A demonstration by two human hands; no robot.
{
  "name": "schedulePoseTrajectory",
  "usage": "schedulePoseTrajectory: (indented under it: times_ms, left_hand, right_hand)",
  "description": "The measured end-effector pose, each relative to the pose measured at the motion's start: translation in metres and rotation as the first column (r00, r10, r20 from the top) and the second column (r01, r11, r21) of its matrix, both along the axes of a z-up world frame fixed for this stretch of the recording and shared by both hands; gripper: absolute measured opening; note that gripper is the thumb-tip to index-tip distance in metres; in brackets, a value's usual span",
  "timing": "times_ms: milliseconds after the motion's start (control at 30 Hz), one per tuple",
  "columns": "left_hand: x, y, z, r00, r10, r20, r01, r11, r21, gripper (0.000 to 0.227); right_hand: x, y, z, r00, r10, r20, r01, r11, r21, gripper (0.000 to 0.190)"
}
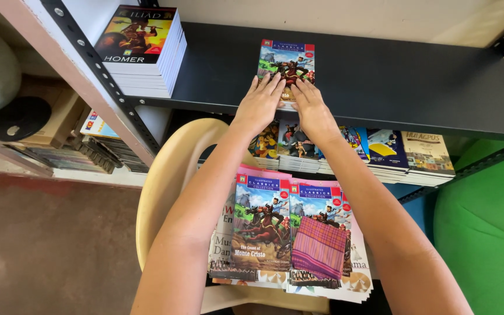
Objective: Sorting and flipping through a stack of illustrated classic magazines on a chair and shelf.
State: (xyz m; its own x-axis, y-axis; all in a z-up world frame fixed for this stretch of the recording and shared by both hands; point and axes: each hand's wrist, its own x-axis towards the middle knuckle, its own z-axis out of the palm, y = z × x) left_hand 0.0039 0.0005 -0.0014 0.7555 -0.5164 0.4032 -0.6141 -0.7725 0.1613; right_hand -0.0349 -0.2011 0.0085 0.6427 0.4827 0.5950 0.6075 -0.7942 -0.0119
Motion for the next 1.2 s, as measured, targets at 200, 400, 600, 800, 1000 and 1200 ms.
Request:
schedulePoseTrajectory:
  times_ms: [200,400,600,800,1000,1200]
  left_hand:
    - [-0.002,-0.002,0.003,1.0,0.027,-0.006,-0.027,0.999,0.036,0.063]
    - [-0.049,-0.003,0.064,0.997,0.064,-0.038,-0.063,0.997,0.042,0.063]
    - [-0.125,-0.028,0.13,0.999,0.036,0.004,-0.036,0.998,-0.06,0.052]
    - [-0.184,-0.052,0.093,0.979,0.083,0.184,-0.046,0.979,-0.197,0.055]
    - [-0.276,-0.059,0.041,0.996,0.079,0.048,-0.061,0.955,-0.29,0.051]
    - [-0.321,-0.048,-0.057,0.998,0.038,-0.045,-0.043,0.991,-0.126,0.057]
  right_hand:
    - [0.006,-0.002,-0.008,1.0,-0.004,-0.016,0.004,1.0,0.012,0.045]
    - [-0.04,0.016,0.046,0.99,-0.119,-0.082,0.12,0.993,0.014,0.052]
    - [-0.093,0.026,0.094,0.999,0.003,-0.035,0.007,0.961,0.275,0.045]
    - [-0.152,0.018,0.072,0.994,-0.067,0.091,0.042,0.967,0.25,0.047]
    - [-0.235,0.018,0.011,0.998,-0.063,0.021,0.055,0.961,0.27,0.047]
    - [-0.297,-0.004,-0.068,0.942,-0.175,-0.287,0.203,0.977,0.07,0.051]
